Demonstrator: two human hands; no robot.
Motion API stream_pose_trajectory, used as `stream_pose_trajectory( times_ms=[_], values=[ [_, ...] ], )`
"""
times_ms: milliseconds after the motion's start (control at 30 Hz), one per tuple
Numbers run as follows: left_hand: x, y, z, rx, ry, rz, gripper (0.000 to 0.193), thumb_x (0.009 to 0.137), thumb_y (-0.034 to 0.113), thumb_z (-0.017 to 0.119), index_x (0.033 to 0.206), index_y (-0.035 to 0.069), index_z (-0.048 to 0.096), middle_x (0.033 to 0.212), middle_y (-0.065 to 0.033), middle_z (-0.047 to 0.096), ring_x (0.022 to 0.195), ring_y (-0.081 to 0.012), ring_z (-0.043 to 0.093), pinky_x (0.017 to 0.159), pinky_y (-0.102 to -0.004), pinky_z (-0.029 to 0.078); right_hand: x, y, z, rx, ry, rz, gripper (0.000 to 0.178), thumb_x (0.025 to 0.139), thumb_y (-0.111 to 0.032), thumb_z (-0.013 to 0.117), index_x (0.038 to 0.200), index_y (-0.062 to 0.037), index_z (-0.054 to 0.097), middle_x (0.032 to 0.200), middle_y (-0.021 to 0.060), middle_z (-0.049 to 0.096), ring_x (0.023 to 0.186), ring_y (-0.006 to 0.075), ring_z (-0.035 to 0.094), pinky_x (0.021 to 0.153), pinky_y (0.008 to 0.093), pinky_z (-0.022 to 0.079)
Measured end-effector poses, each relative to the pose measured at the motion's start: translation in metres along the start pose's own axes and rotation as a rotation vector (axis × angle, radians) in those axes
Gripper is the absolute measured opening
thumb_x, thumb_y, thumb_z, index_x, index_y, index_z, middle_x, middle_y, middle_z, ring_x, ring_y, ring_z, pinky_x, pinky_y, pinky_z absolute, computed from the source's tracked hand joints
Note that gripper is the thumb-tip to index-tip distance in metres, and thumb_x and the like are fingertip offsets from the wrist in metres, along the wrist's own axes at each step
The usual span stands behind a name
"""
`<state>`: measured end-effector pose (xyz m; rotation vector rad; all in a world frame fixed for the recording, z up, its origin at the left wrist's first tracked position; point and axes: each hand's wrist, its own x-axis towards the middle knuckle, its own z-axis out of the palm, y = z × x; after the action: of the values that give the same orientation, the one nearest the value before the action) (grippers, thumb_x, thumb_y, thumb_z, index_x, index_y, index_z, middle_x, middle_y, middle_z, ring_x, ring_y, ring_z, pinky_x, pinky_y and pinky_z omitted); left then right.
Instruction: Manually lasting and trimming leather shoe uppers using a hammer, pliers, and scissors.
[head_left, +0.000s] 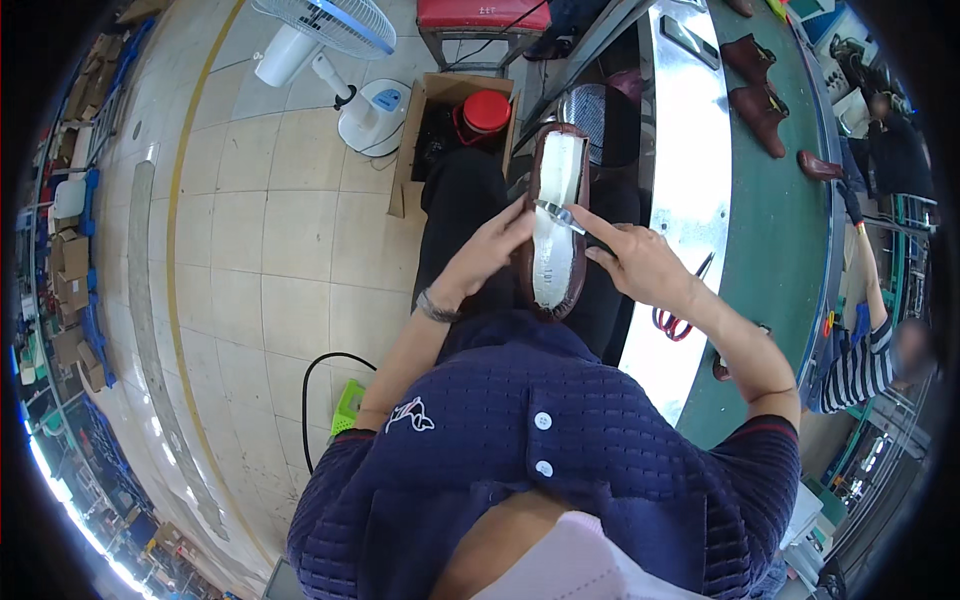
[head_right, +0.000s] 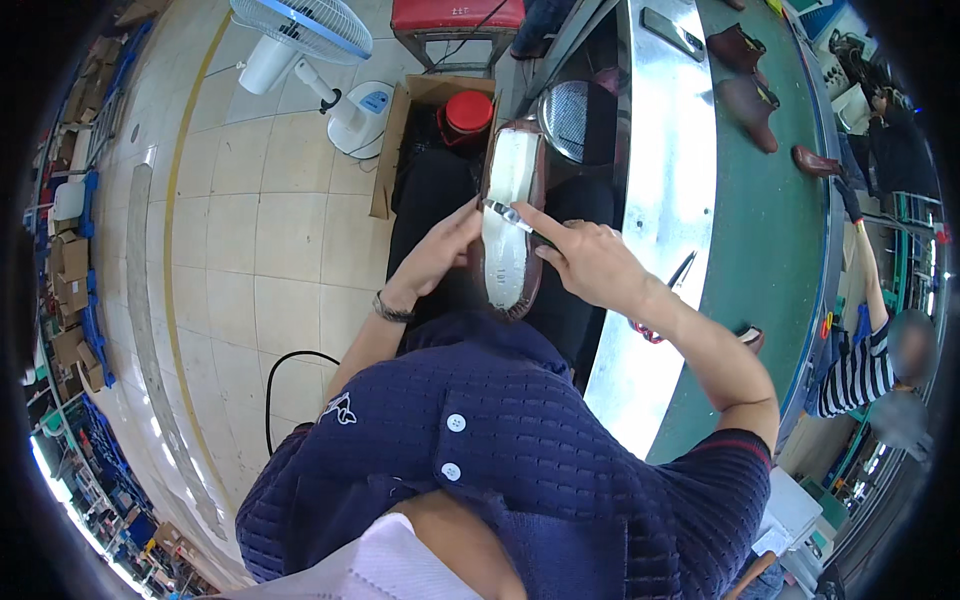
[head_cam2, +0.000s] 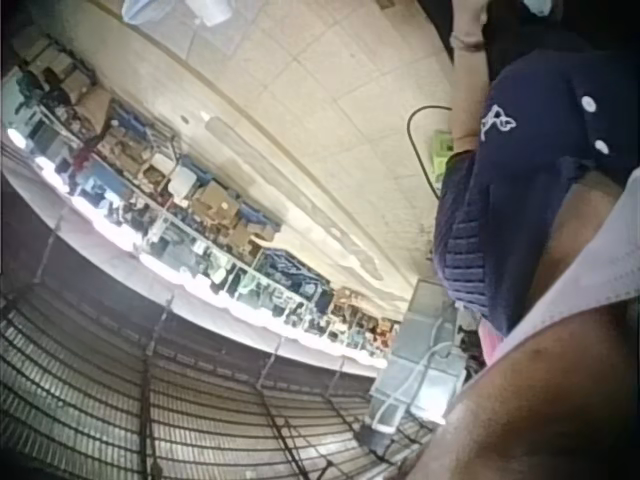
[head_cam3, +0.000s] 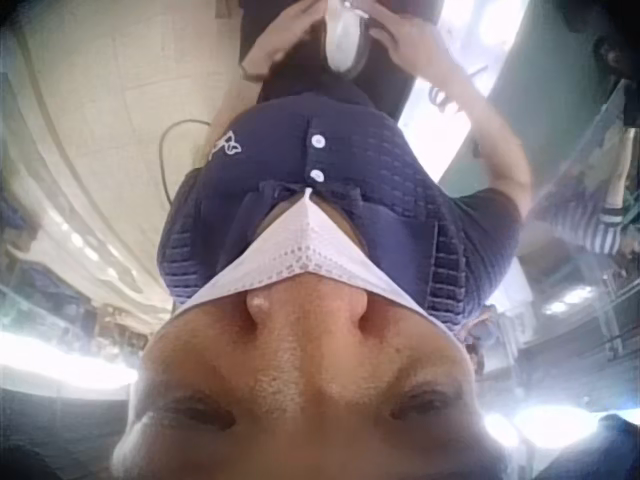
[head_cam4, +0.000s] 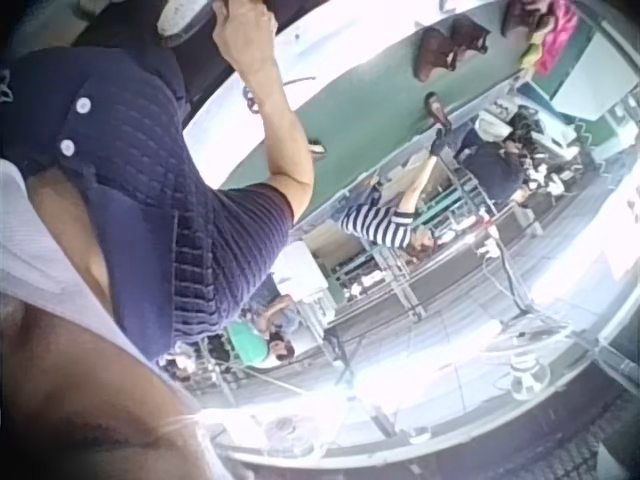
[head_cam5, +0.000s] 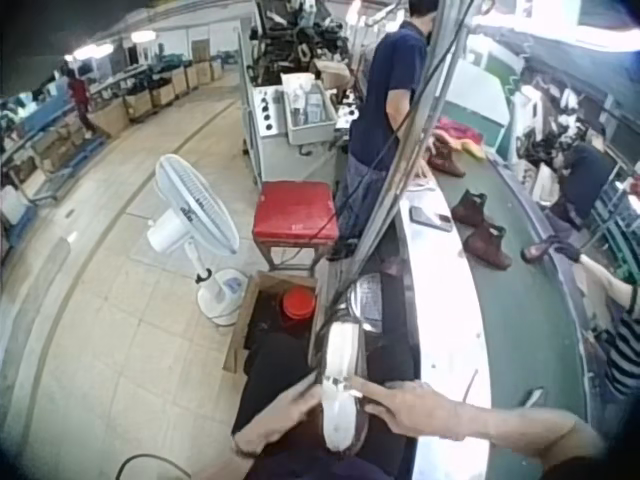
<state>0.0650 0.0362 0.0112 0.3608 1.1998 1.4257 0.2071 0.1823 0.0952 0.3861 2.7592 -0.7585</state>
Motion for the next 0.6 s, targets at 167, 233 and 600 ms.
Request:
stream_pose_trajectory(
  times_ms=[167,233,600],
  values=[
    [0.034,-0.021,-0.006,-0.785,-0.301,-0.179,0.044,0.091,0.034,0.048,0.127,0.009,0.042,0.116,-0.0036,0.053,0.102,-0.0149,0.053,0.087,-0.0304,0.044,-0.003,-0.002,0.006,0.034,0.107,-0.033,0.055,0.084,-0.011,0.054,0.134,-0.0160,0.033,0.071,0.0203,0.059,0.065,0.0362,0.060,0.064,0.0451,0.048],
    [0.043,-0.021,-0.003,-0.784,-0.206,-0.161,0.044,0.090,0.029,0.052,0.128,0.012,0.039,0.111,-0.0036,0.054,0.099,-0.0148,0.054,0.086,-0.0304,0.045,-0.002,-0.002,-0.001,0.057,0.029,0.063,0.052,0.083,-0.012,0.055,0.132,-0.0157,0.036,0.071,0.0199,0.060,0.063,0.0367,0.060,0.063,0.0457,0.048],
    [0.039,-0.018,0.006,-0.509,-0.152,-0.039,0.056,0.086,0.020,0.053,0.135,0.012,0.028,0.116,-0.0057,0.049,0.101,-0.0143,0.052,0.086,-0.0295,0.045,0.054,0.003,-0.045,-0.188,0.113,-0.206,0.056,0.085,-0.017,0.054,0.135,-0.0229,0.030,0.066,0.0177,0.059,0.065,0.0347,0.061,0.059,0.0433,0.048]
  ],
)
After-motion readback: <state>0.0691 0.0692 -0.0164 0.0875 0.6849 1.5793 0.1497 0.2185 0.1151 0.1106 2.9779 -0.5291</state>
